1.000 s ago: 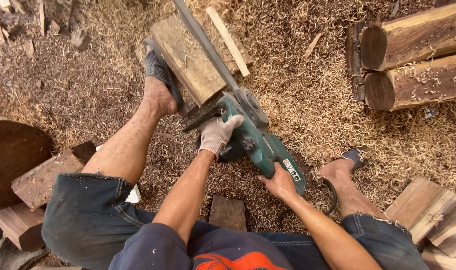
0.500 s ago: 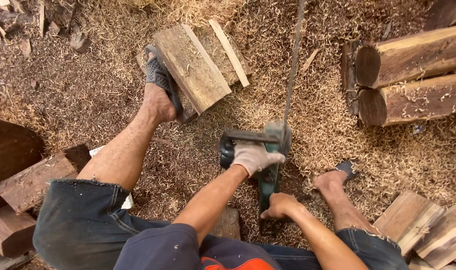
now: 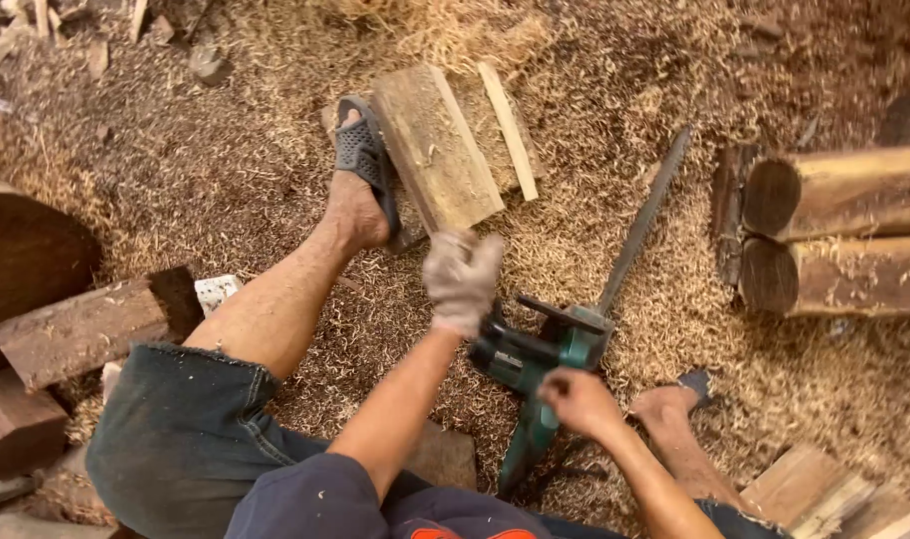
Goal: Using an electric chainsaw to cut logs into smaller pieces while sitting on the ground in a workshop area.
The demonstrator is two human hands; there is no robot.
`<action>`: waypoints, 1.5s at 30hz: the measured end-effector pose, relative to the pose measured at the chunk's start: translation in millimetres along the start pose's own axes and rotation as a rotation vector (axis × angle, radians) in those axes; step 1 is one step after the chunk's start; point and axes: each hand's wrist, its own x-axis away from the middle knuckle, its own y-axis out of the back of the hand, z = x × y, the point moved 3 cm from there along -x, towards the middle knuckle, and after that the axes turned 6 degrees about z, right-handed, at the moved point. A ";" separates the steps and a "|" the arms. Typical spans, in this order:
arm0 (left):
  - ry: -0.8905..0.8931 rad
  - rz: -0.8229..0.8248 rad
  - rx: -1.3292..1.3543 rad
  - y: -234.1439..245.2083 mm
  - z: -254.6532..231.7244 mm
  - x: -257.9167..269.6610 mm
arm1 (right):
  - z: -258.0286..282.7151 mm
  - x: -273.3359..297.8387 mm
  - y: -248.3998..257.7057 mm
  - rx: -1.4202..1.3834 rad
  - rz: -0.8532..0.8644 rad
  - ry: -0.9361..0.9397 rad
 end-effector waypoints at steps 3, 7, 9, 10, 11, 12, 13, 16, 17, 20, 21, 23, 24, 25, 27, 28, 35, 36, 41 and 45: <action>0.401 -0.123 0.038 27.1 38.3 -62.6 | 17.2 -15.4 47.5 -0.213 -0.563 0.186; 0.453 -0.051 0.747 10.8 83.3 -95.1 | 127.0 -49.8 112.5 -0.237 -0.679 0.346; 0.673 0.107 0.290 33.5 29.6 -75.0 | 175.5 -83.9 133.9 -0.236 -0.738 0.466; 0.676 0.092 0.296 18.4 40.1 -80.3 | 199.6 -83.0 146.0 -0.226 -0.729 0.477; 0.703 0.128 0.158 2.8 50.8 -86.6 | 221.7 -83.4 158.3 -0.242 -0.704 0.404; 0.723 0.168 0.022 -14.3 59.2 -96.4 | 244.8 -83.3 173.6 -0.257 -0.687 0.332; 0.721 0.155 0.030 -9.4 56.5 -100.6 | 255.2 -83.2 182.8 -0.248 -0.686 0.343; 0.702 0.115 0.112 -21.5 71.2 -119.8 | 263.2 -85.6 206.9 -0.209 -0.560 0.149; 0.659 0.056 0.382 -37.0 91.4 -134.5 | 261.9 -86.6 213.5 -0.215 -0.517 0.066; 0.620 0.062 0.636 -82.6 150.4 -154.8 | 224.4 -127.2 231.7 -0.185 -0.514 0.014; 0.616 0.121 0.628 -98.1 168.4 -159.7 | 208.9 -146.3 239.9 -0.145 -0.564 0.059; 0.620 0.209 0.726 -143.7 220.9 -176.0 | 221.6 -134.3 239.9 -0.108 -0.566 0.009; 0.617 0.289 0.830 -167.5 246.4 -180.2 | 226.6 -127.0 238.7 -0.066 -0.570 -0.032; 0.627 0.292 0.828 -129.3 214.0 -160.2 | 226.8 -125.1 231.3 -0.068 -0.564 -0.040; 0.598 0.203 0.730 -69.1 114.1 -151.5 | 235.5 -121.1 224.0 -0.191 -0.555 0.000; 0.593 0.203 0.734 -48.0 88.4 -148.5 | 229.4 -137.7 218.7 -0.189 -0.561 0.003; 0.498 0.021 0.654 -13.4 96.9 -128.3 | 218.2 -171.2 184.0 -0.253 -0.490 0.149; 0.443 -0.016 0.735 -15.4 102.5 -128.0 | 209.7 -186.4 179.4 -0.245 -0.481 0.197; 0.398 0.061 0.256 9.8 48.7 -118.9 | 201.2 -169.1 184.8 -0.388 -0.525 0.163; 0.288 0.016 0.059 -3.7 81.2 -131.3 | 147.1 -189.2 197.8 -0.512 -1.000 0.080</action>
